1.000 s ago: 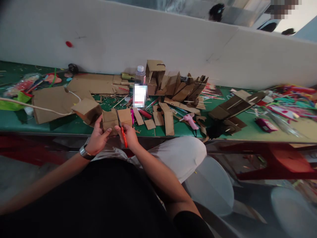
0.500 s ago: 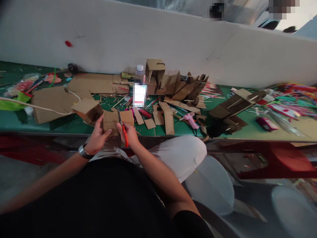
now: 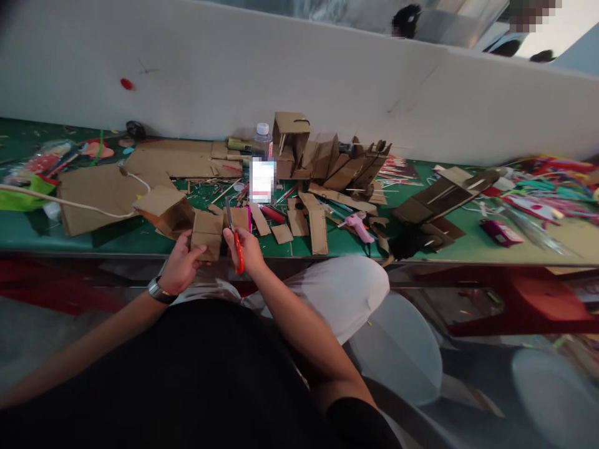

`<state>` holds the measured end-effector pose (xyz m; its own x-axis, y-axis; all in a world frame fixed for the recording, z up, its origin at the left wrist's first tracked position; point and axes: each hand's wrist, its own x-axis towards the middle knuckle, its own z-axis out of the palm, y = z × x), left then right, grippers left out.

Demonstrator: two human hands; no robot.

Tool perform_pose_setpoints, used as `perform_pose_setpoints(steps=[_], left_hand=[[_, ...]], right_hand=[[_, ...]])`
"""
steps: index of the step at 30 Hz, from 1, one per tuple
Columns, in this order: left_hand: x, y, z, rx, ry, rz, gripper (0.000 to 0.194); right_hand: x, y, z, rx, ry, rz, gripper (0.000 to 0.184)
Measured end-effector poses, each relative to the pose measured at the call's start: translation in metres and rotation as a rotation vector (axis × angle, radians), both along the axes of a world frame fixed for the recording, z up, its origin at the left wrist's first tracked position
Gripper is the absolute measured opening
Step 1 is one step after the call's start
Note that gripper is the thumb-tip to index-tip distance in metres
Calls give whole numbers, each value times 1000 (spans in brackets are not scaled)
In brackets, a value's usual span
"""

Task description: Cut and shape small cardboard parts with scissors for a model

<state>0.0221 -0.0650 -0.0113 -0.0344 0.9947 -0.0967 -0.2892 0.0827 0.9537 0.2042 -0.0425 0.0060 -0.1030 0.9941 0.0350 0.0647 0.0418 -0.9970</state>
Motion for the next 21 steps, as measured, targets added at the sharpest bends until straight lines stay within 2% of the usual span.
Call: perform_pose_setpoints(steps=[6, 11, 16, 21], left_hand=[[-11, 3, 5, -52, 7, 5, 63], [-11, 0, 12, 1, -31, -46, 71], [-7, -4, 19, -36, -169, -92, 55], [-8, -5, 32, -148, -422, -243, 41]], right_hand=[[12, -6, 17, -80, 41, -1, 59], [15, -7, 22, -43, 56, -53, 62], [10, -12, 22, -53, 121, -19, 60], [4, -17, 20, -83, 223, 11, 64]])
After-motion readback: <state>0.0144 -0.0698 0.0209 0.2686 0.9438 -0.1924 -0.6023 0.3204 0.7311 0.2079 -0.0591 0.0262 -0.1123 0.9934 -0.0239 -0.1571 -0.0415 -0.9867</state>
